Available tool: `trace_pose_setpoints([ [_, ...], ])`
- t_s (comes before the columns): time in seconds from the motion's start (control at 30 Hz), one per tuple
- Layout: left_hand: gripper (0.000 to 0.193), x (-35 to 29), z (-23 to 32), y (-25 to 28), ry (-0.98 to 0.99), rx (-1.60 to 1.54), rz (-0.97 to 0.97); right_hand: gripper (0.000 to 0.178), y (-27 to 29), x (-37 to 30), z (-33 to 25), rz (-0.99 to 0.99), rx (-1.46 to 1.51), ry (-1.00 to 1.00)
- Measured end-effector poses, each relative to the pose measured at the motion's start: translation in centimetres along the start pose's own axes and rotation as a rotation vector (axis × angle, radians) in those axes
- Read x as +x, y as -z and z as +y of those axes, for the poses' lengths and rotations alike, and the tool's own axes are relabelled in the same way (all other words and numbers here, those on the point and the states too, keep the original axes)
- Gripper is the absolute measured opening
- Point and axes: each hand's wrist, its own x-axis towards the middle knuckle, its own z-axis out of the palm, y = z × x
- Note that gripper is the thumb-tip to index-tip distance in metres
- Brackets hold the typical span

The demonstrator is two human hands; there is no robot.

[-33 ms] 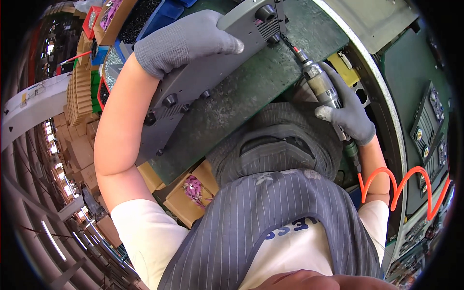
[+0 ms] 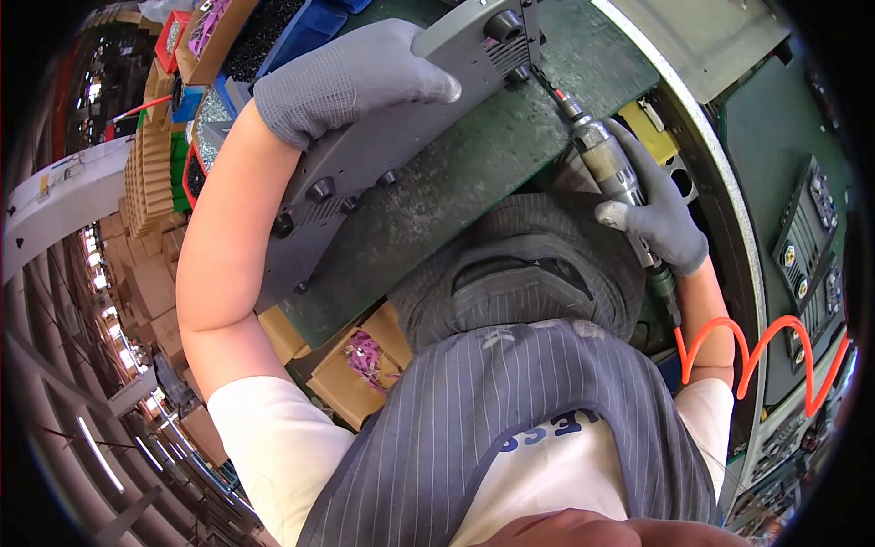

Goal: Assemble metal casings and components for electronic power units on a production line.

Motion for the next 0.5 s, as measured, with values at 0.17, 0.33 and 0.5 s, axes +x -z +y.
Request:
trace_pose_setpoints([
  [0.17, 0.044, 0.4, -0.6, 0.2, -0.027, -0.035, -0.060, 0.091, 0.0, 0.2, 0.5, 0.008, 0.018, 0.067],
  [0.33, 0.032, 0.7, 2.7, 1.5, 0.143, 0.068, -0.180, 0.091, 0.1, 0.5, 0.9, 0.031, -0.036, 0.093],
  [0.5, 0.034, 0.6, 2.3, 1.5, 0.066, -0.063, -0.225, 0.091, -0.3, 0.6, 0.7, 0.045, -0.023, 0.089],
])
